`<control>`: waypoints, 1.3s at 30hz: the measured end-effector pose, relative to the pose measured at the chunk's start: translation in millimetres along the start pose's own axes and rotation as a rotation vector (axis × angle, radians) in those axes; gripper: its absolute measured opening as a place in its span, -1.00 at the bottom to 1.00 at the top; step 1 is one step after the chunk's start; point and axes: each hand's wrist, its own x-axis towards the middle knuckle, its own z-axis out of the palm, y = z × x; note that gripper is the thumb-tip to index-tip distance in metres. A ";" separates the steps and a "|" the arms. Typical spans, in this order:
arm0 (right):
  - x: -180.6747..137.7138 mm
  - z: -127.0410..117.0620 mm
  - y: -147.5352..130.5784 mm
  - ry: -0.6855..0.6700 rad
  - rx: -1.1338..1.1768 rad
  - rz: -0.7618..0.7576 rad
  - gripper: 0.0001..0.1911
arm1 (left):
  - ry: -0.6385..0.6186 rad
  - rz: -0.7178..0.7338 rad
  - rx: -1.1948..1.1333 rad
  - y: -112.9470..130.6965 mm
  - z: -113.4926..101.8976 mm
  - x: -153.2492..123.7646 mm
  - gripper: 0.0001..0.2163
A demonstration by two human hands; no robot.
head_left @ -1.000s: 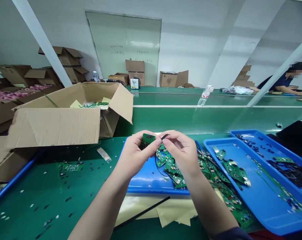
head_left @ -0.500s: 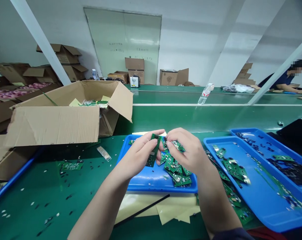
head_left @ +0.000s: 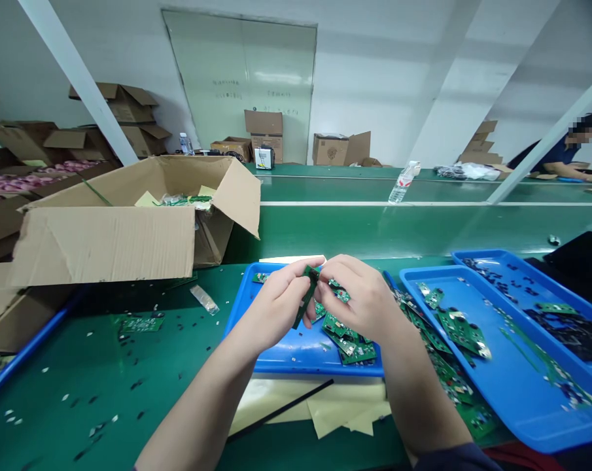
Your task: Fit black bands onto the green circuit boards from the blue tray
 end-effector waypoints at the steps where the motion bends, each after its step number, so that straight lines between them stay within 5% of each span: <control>1: -0.2 0.4 0.2 0.001 0.002 0.001 -0.87 | -0.007 0.002 0.004 -0.2 -0.2 0.3 -0.57; 10: -0.8 0.6 -1.3 -0.009 0.005 0.048 -0.87 | -0.030 0.045 0.041 -2.3 -0.2 1.3 -0.61; 16: -2.7 -0.3 -1.0 0.023 0.073 0.270 -0.94 | 0.049 0.073 -0.011 -1.3 0.2 1.3 -0.65; 19: -4.6 -1.4 3.2 0.049 0.125 0.371 -0.57 | 0.085 0.068 -0.076 -0.6 -0.9 0.8 -0.64; 24: -3.1 -5.2 6.7 0.009 0.241 0.201 -0.91 | 0.094 0.091 -0.135 -2.7 -2.6 2.0 -0.65; 29: -0.5 -5.0 7.4 0.138 0.162 0.170 -0.89 | 0.031 0.089 -0.084 -4.1 -3.9 4.0 -0.72; 35: 0.1 0.4 9.9 0.207 0.040 0.071 -0.84 | -0.066 0.062 0.121 -0.7 -8.6 3.6 -0.68; 39: -0.3 -0.5 11.8 0.288 0.080 0.131 -0.47 | 0.018 0.132 0.129 0.1 -15.4 2.5 -0.73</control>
